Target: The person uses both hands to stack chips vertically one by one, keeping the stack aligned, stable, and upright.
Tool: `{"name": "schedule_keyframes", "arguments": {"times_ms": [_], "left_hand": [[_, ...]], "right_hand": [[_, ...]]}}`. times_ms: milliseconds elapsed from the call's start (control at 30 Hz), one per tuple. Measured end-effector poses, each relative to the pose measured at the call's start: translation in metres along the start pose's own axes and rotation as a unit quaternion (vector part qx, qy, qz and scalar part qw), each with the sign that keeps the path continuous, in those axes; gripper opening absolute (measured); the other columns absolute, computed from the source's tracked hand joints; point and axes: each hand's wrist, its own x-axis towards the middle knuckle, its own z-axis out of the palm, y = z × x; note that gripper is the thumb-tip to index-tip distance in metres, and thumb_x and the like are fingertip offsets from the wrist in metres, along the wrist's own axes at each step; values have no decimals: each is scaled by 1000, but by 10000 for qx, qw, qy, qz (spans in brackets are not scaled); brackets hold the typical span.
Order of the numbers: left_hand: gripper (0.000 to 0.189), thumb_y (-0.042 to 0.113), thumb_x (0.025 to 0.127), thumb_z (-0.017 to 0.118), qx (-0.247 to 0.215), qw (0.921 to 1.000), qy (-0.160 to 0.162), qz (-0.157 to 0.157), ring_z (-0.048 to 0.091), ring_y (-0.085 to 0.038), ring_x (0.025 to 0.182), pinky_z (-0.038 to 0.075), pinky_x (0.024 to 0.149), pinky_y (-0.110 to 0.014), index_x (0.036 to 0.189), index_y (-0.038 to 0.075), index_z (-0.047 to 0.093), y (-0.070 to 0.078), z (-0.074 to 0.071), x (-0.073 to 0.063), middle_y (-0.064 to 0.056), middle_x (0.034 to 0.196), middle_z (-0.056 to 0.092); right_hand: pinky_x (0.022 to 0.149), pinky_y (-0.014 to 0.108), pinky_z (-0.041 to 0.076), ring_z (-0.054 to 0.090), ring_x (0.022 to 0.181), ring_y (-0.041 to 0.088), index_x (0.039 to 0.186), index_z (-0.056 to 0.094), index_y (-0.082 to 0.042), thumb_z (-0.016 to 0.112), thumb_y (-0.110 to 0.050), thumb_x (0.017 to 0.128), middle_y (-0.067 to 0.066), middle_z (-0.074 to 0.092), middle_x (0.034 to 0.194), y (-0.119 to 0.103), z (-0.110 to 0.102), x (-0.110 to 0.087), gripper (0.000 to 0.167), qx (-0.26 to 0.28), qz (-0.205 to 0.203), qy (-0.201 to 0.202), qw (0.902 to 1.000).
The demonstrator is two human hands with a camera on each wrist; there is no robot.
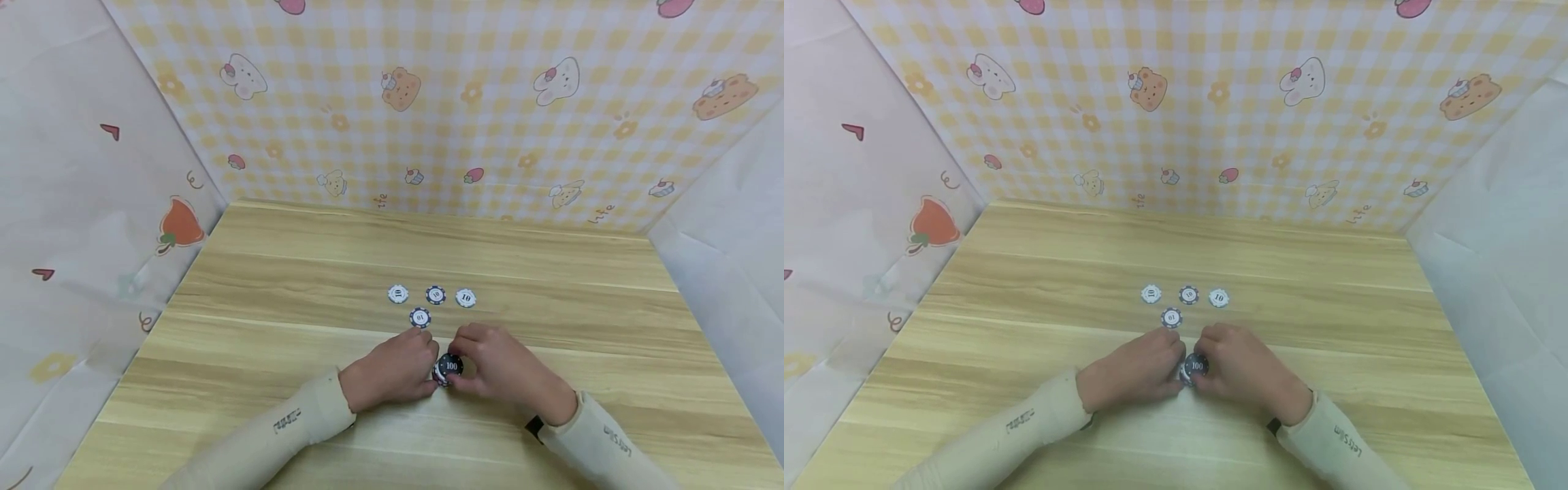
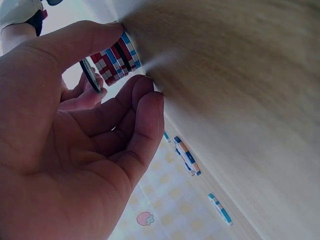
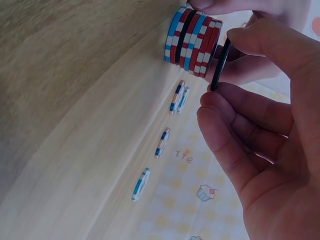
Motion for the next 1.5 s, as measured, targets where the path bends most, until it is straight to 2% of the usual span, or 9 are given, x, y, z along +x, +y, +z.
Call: {"name": "schedule_keyframes", "arguments": {"times_ms": [367, 1033, 1233, 1500], "left_hand": [[35, 39, 98, 80, 102, 9999, 16, 56, 58, -14, 86, 50, 83, -28, 105, 5, 77, 1, -3, -1, -1, 93, 70], [35, 39, 98, 81, 115, 9999, -8, 39, 57, -13, 86, 49, 84, -27, 106, 6, 78, 2, -2, -1, 0, 93, 70], [34, 38, 98, 81, 41, 10000, 30, 57, 56, -13, 85, 49, 82, -27, 105, 5, 78, 1, -2, -1, 0, 92, 70], [34, 38, 97, 82, 6, 10000, -89, 2, 56, -13, 86, 50, 82, -26, 106, 5, 78, 1, -3, 0, -1, 94, 70]], "right_hand": [[69, 25, 56, 59, 78, 3, 97, 80, -7, 91, -22, 85, -4, 70, 91, -3, 2, 1, 23, -38, -60, -42, 10000], [70, 28, 56, 60, 80, 4, 97, 78, -9, 91, -22, 83, -6, 69, 92, -3, 6, 0, 23, -75, -118, 66, 9999], [71, 29, 57, 61, 82, 6, 98, 78, -9, 91, -23, 84, -5, 69, 93, -4, 5, 0, 24, -52, -66, 34, 10000], [74, 31, 60, 65, 84, 7, 104, 80, -6, 91, -29, 86, -2, 71, 97, -4, 1, -4, 31, 20, 169, -154, 9997]]}}
